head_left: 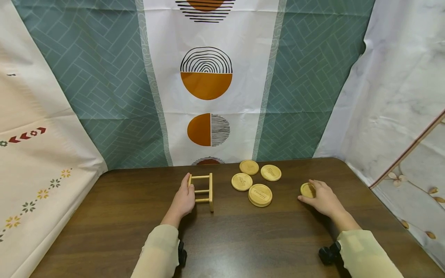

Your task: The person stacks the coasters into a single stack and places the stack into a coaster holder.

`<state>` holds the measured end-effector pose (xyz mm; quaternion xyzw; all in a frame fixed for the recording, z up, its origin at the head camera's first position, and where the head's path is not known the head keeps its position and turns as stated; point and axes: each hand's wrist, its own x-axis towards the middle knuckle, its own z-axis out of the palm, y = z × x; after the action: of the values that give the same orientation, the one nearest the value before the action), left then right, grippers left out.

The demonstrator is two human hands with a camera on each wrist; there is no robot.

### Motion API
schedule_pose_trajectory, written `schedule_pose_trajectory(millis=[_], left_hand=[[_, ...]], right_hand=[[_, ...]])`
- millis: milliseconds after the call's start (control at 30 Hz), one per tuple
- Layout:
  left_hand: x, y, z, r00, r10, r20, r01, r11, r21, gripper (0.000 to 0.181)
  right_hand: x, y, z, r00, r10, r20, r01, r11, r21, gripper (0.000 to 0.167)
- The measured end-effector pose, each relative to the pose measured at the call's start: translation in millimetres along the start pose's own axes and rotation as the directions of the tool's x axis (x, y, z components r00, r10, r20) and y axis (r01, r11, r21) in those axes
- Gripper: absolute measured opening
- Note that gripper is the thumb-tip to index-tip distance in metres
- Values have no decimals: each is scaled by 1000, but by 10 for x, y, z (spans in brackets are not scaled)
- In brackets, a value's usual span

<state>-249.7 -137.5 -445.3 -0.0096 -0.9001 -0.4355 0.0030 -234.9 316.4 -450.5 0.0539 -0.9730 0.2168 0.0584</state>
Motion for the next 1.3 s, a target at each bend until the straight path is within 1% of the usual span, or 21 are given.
schedule_pose_trajectory(millis=[333,633,1000,1167,1300], left_hand=[[-21,23,-17,1000,4,5,-4,1000,4,53],[-1,12,-7,1000,14,3,-14,1000,-9,53],[-10,19,-10,1000,13,-4,-13,1000,-1,53],[-20,23,-11,1000,21,-11,-21,1000,3,53],[-19,22,-16,1000,16,-11,-16,1000,-1,53]], right_hand=[[-18,74,-19,999,43,27,-43,999,-17,92],[-41,84,-27,996,76,47,-74,996,-47,95],[-37,81,-27,996,76,43,-74,996,-40,94],[-35,93,-11,997,69,29,-68,997,-34,95],[-30,81,-3,998,64,13,-63,998,-23,95]])
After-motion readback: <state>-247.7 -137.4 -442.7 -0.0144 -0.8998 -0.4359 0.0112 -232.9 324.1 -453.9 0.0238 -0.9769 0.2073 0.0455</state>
